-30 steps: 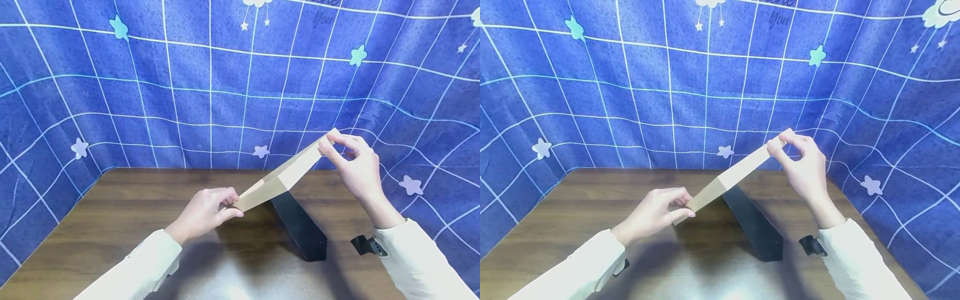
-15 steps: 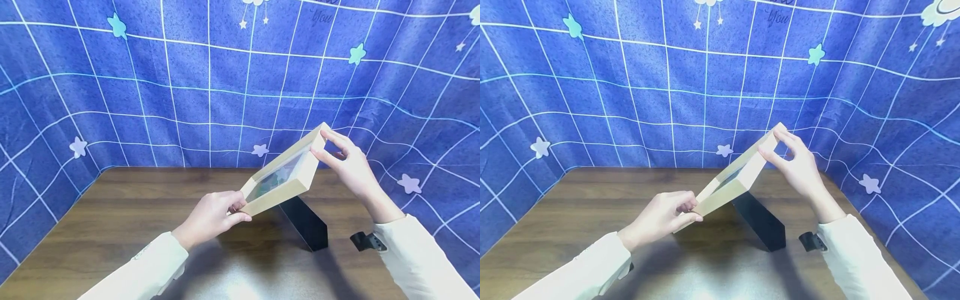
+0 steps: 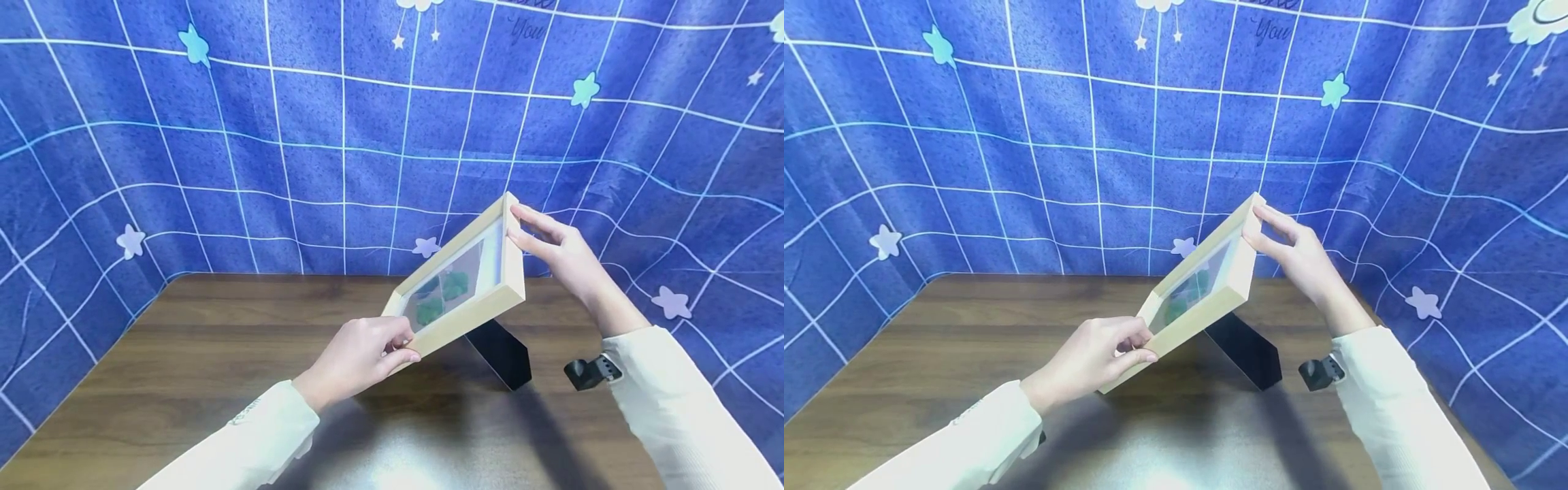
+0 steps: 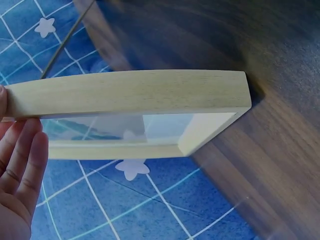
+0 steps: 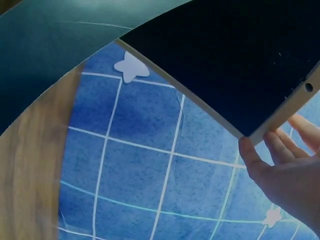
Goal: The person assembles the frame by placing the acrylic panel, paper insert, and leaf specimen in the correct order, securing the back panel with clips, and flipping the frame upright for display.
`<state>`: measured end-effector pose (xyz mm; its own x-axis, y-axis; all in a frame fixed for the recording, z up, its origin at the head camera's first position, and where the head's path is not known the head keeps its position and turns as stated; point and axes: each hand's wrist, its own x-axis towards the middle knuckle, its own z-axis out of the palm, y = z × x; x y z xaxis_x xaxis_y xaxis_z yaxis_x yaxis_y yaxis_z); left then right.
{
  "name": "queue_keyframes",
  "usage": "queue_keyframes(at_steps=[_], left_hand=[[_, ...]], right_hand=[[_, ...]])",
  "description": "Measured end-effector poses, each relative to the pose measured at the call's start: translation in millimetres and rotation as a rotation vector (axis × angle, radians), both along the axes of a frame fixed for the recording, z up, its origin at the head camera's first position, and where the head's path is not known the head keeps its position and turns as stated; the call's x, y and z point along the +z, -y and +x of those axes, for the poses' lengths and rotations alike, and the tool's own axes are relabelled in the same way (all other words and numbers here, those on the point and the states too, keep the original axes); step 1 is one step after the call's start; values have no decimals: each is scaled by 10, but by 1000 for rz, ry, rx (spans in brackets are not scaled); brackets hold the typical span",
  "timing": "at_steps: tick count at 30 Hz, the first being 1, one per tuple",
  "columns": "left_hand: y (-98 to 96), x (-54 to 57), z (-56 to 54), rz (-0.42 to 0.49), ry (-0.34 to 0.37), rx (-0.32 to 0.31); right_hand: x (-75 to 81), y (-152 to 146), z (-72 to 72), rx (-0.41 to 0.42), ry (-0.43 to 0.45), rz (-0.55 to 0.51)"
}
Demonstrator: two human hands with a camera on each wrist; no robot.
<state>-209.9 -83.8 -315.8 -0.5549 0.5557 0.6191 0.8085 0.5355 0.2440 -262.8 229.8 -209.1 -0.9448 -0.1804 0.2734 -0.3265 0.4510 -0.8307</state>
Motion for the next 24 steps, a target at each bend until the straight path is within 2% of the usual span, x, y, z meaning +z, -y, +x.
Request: queue_keyframes(at_steps=[3, 6, 9, 11, 16, 24], left_hand=[[-22, -1, 2, -6, 1, 14], [-29, -1, 3, -2, 13, 24], [-29, -7, 3, 12, 32, 24], [-26, -11, 5, 21, 48, 22], [-38, -14, 14, 33, 63, 26], [-155, -38, 70, -32, -54, 60]], right_hand=[[31, 29, 31, -62, -13, 19], [45, 78, 101, -141, -78, 52], [58, 106, 182, -160, -128, 81], [72, 107, 228, -144, -131, 108], [86, 72, 297, -65, -75, 140], [56, 36, 227, 32, 4, 79]])
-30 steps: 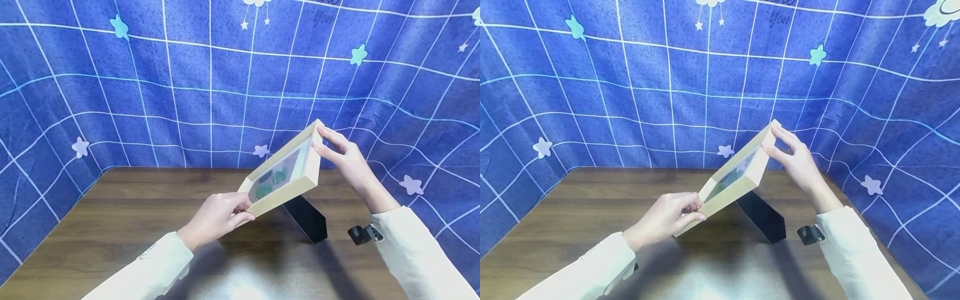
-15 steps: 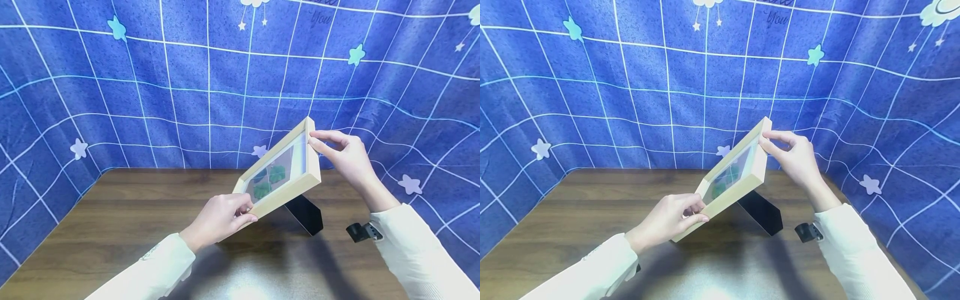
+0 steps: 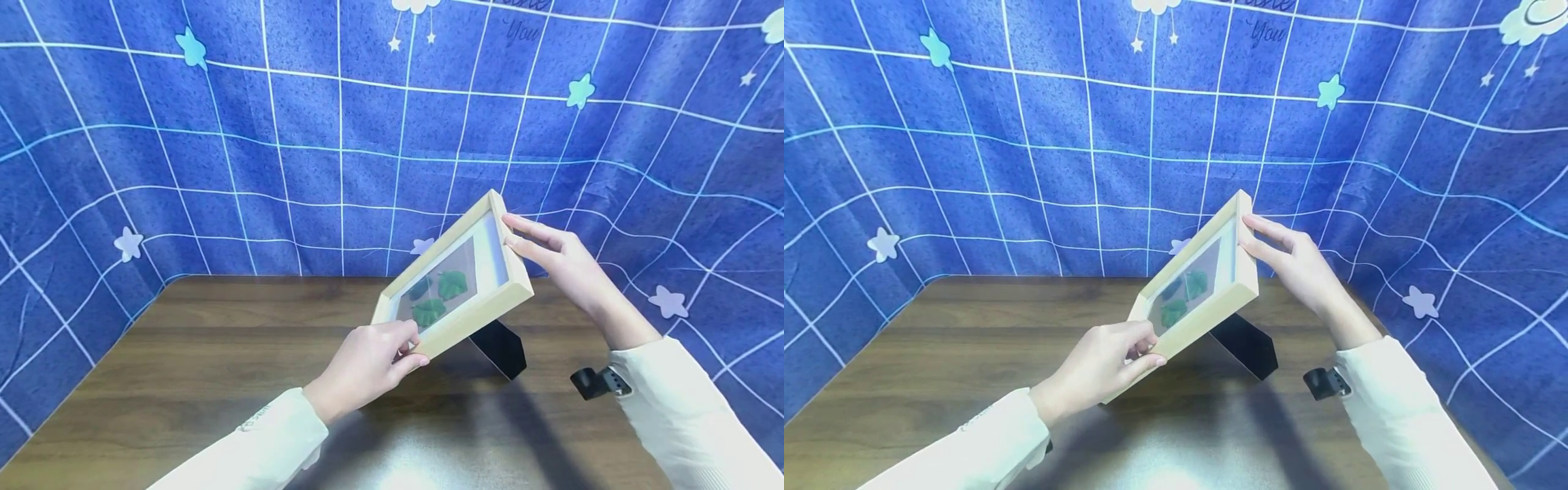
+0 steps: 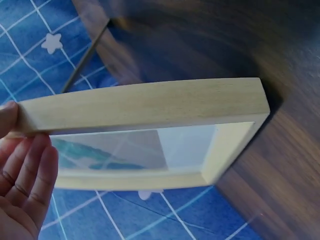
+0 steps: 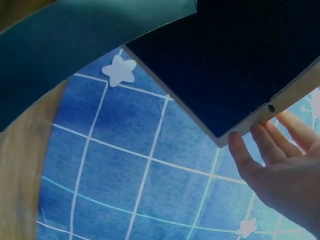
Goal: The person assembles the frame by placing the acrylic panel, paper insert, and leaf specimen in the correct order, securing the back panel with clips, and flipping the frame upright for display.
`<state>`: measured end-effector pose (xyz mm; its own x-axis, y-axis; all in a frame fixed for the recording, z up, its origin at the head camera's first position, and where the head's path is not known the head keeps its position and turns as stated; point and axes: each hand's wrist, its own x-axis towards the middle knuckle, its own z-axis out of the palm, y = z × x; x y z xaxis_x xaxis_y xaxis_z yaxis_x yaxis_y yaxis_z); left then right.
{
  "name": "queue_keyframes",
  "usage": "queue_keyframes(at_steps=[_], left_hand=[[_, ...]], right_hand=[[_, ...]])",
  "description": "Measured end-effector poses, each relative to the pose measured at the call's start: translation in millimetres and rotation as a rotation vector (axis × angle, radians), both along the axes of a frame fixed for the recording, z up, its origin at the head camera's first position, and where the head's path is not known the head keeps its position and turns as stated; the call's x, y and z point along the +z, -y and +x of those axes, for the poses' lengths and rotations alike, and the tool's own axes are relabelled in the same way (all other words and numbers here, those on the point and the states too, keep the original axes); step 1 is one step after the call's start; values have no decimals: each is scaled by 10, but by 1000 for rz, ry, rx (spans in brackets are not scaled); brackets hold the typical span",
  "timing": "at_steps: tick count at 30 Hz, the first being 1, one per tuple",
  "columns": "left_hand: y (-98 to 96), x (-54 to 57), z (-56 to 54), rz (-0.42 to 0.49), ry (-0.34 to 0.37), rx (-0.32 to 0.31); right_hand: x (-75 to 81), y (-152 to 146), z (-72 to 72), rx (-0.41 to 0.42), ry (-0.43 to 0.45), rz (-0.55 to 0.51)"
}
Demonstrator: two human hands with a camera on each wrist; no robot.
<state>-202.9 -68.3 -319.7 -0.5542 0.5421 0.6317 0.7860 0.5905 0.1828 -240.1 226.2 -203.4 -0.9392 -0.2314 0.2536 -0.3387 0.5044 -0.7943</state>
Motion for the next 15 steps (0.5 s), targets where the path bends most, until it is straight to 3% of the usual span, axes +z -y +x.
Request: queue_keyframes(at_steps=[4, 7, 9, 13, 15], left_hand=[[-48, 16, 33, -10, -1, 12], [-41, 50, 31, -15, 61, 3], [-9, 79, 9, -8, 160, -15], [98, 118, -89, 58, 431, -86], [158, 121, -152, 104, 523, -115]], right_hand=[[-32, 1, -35, 22, 17, -43], [-61, 24, -30, 8, -5, -75], [-80, 55, -1, -18, -59, -102], [-117, 116, 95, -85, -241, -174], [-133, 127, 155, -117, -324, -193]])
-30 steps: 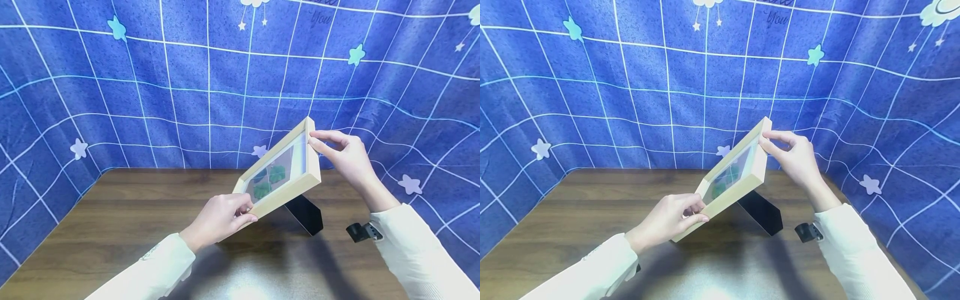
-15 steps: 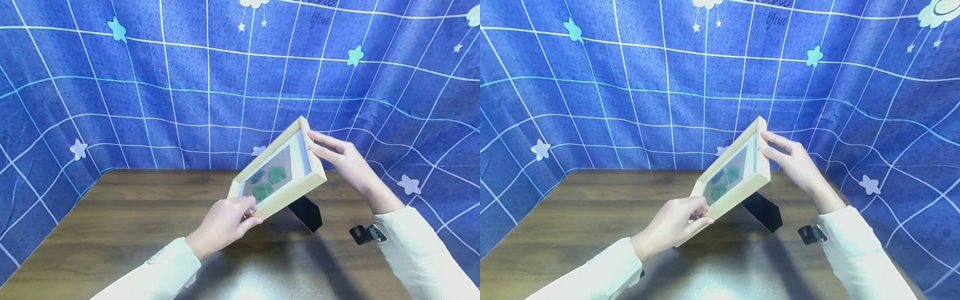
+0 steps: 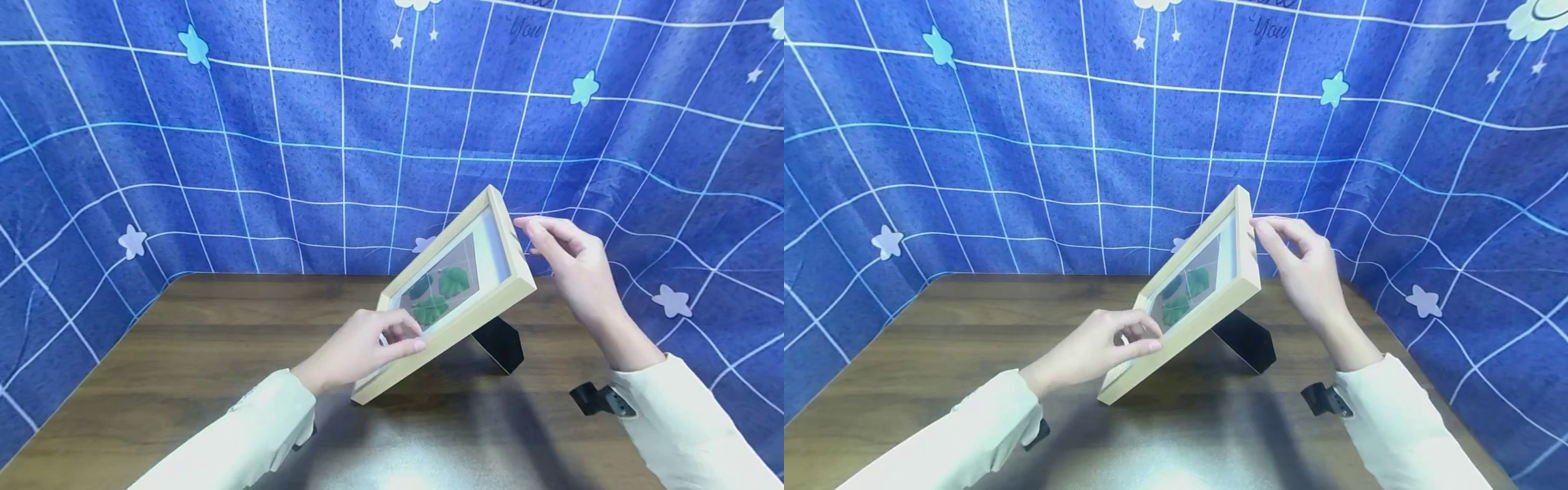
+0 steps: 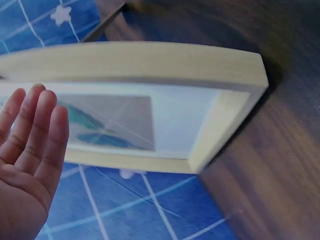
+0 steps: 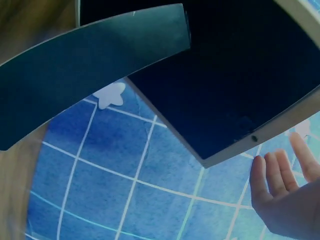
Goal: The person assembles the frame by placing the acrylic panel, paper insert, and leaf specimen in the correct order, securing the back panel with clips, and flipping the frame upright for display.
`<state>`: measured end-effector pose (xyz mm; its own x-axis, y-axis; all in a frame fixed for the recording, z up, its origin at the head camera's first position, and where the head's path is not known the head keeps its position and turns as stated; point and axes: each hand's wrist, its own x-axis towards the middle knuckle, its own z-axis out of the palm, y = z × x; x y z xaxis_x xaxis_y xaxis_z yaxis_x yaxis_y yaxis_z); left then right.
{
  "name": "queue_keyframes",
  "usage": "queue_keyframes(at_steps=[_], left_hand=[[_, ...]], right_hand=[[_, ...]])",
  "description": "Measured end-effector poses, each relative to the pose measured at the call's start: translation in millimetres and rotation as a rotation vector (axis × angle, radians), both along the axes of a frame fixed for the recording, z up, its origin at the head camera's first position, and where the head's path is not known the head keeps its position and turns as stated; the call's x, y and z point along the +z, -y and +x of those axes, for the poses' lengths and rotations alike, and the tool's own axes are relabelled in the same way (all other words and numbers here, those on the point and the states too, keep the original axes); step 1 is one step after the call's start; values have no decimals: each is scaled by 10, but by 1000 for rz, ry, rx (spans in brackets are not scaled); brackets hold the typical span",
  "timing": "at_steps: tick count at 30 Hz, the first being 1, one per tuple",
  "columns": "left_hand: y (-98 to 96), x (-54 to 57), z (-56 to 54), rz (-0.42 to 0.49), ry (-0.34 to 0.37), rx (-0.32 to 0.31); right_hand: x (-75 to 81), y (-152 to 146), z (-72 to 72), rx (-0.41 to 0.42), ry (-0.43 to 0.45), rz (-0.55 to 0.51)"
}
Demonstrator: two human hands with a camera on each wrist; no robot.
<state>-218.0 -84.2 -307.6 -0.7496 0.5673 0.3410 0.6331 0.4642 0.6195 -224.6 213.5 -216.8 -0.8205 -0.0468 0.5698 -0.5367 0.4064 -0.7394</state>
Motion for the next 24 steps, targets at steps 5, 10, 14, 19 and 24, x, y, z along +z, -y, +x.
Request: queue_keyframes(at_steps=[5, 10, 14, 19, 24], left_hand=[[97, -21, -130, 80, 78, 24], [115, -42, -197, 97, 83, 63], [103, -71, -255, 87, 81, 112], [103, -127, -341, 107, 86, 185], [120, -159, -386, 122, 78, 231]], right_hand=[[-48, 1, 168, -72, -65, 0], [-117, 68, 305, -93, -87, 63], [-158, 134, 371, -106, -101, 109], [-179, 177, 404, -134, -124, 151], [-185, 186, 407, -133, -148, 144]])
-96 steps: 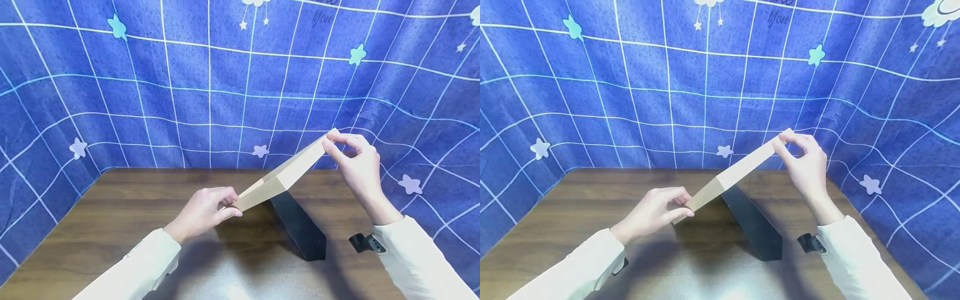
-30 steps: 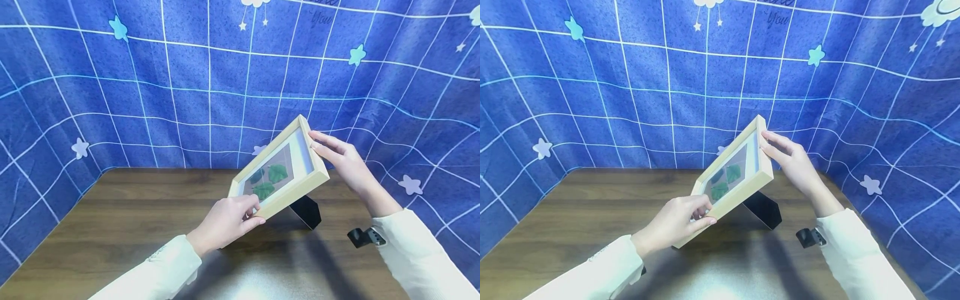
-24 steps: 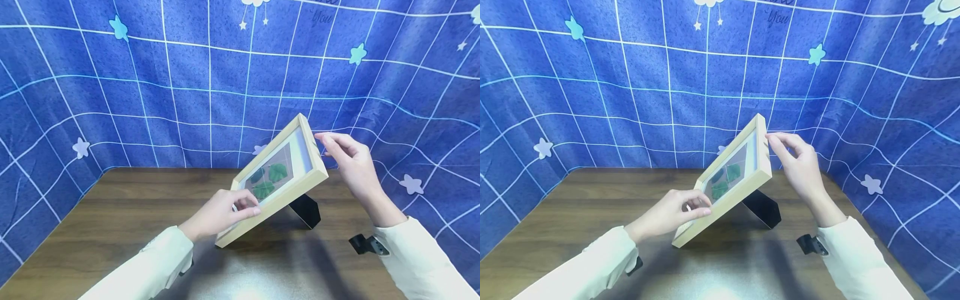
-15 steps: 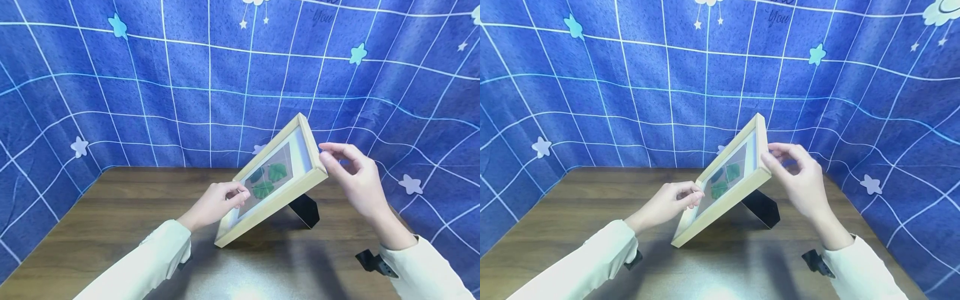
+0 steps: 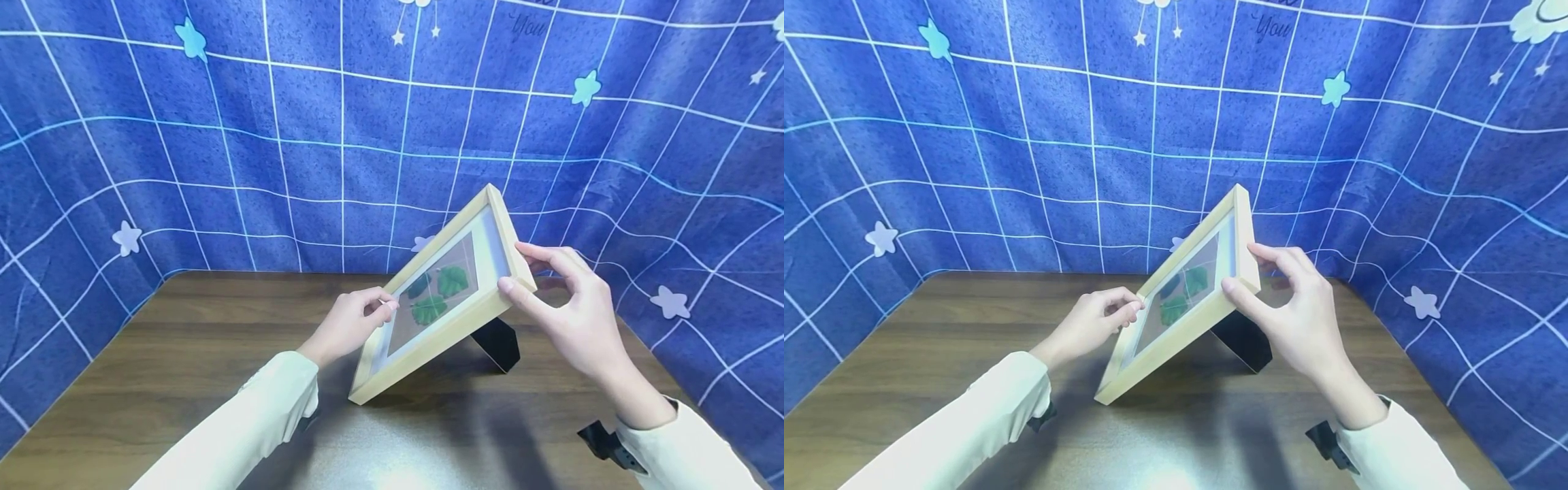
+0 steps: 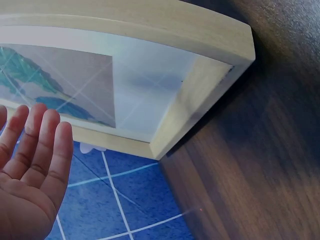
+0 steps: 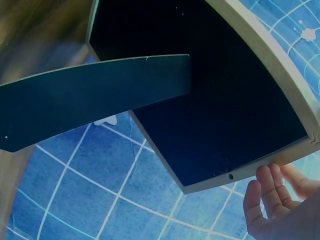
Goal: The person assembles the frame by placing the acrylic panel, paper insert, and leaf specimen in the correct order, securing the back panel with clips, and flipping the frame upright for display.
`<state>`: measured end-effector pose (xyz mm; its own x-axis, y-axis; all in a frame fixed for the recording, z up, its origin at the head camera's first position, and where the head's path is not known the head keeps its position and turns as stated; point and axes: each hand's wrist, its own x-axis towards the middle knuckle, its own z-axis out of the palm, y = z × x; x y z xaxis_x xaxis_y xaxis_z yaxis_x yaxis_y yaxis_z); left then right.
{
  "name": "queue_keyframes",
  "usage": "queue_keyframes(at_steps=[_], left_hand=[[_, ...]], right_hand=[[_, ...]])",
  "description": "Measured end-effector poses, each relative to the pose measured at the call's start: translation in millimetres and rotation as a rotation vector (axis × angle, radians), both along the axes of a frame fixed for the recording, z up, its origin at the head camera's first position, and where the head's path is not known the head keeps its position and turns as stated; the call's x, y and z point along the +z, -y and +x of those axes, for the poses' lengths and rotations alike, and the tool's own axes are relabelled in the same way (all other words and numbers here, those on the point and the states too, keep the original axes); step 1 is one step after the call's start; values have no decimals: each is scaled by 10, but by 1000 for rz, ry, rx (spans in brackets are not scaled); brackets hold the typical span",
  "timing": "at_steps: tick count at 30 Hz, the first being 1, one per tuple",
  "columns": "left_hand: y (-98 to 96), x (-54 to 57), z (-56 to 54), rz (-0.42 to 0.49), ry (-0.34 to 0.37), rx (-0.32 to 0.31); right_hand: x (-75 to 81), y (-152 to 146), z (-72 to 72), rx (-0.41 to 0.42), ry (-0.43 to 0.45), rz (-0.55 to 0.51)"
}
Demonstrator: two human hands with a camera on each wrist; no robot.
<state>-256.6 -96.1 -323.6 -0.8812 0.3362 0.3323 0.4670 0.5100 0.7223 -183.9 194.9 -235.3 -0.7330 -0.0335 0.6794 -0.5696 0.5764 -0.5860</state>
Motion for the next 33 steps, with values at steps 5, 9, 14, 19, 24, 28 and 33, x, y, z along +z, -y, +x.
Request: queue_keyframes(at_steps=[5, 9, 14, 19, 24, 28, 33], left_hand=[[30, -22, -20, 15, 6, 22], [51, -32, -49, 19, -2, 47], [85, -60, -113, 3, -40, 109], [126, -117, -191, 34, -54, 177], [138, -185, -291, 96, -29, 242], [138, -225, -342, 137, 19, 279], [125, -273, -407, 118, 105, 284]], right_hand=[[-1, -4, -15, -15, -13, -3], [-2, -41, -42, -20, -4, -18], [-3, -120, -98, 18, 4, -44], [-1, -211, -174, 70, 32, -74], [10, -301, -242, 104, 55, -91], [12, -357, -303, 117, 80, -103], [24, -405, -381, 121, 101, -109]])
